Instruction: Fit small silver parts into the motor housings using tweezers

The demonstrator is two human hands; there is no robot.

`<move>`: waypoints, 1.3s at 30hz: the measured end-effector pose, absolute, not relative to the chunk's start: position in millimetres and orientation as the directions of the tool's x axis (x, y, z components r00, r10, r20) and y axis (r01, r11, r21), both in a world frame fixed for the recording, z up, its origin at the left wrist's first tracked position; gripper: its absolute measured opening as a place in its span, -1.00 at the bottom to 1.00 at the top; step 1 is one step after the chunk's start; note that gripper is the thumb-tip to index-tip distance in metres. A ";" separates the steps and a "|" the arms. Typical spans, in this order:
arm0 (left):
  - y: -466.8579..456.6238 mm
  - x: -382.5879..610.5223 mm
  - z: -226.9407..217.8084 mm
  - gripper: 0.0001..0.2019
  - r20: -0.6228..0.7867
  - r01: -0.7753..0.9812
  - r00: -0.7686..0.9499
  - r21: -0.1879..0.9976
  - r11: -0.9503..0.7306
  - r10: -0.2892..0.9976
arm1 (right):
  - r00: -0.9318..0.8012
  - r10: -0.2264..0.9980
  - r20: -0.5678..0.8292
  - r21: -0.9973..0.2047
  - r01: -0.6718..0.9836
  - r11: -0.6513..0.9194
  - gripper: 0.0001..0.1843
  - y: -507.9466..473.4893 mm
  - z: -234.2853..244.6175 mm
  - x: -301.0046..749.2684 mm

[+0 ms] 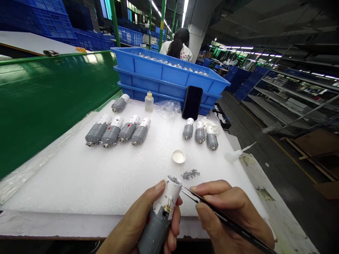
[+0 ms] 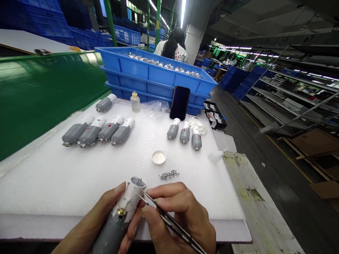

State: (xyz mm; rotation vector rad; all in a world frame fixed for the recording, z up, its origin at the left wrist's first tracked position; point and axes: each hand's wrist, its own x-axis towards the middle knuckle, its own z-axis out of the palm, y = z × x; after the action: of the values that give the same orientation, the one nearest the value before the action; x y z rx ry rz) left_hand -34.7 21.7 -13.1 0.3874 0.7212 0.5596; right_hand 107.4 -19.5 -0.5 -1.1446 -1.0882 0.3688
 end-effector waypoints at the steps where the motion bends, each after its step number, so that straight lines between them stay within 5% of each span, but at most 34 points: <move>1: 20.7 -34.3 -16.1 -0.37 -0.509 -0.325 0.642 0.496 0.805 0.573 | 0.480 0.723 0.497 -0.868 0.270 0.417 -0.88 -20.2 -0.7 105.0; 10: 16.6 -26.3 -18.8 -0.25 -0.560 -0.233 0.618 0.540 0.809 0.552 | 0.221 0.742 0.633 -0.765 0.326 0.556 -0.77 -9.9 4.6 121.4; 20: 21.4 -28.2 -8.9 -0.27 -0.563 -0.103 0.619 0.633 0.767 0.548 | -0.014 0.778 0.629 -0.699 0.429 0.573 -0.83 -2.1 22.1 135.2; 25: 17.4 -24.0 -12.7 -0.27 -0.563 -0.143 0.556 0.660 0.738 0.612 | -0.037 0.775 0.631 -0.678 0.458 0.574 -0.81 -4.0 20.7 135.8; 35: 20.3 -25.4 1.6 -0.26 -0.583 -0.052 0.500 0.718 0.694 0.641 | 0.205 0.737 0.644 -0.651 0.653 0.388 -0.84 -26.8 0.9 110.1; 39: 19.8 -25.6 -6.4 -0.27 -0.567 -0.092 0.523 0.706 0.703 0.637 | 0.117 0.735 0.668 -0.642 0.591 0.489 -0.83 -21.7 -0.1 115.8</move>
State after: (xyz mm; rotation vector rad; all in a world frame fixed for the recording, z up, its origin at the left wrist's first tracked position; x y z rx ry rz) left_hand -25.6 19.8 -6.4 0.6700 0.9269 0.4775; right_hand 115.8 -21.7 -0.1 -1.1846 -1.5623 0.1541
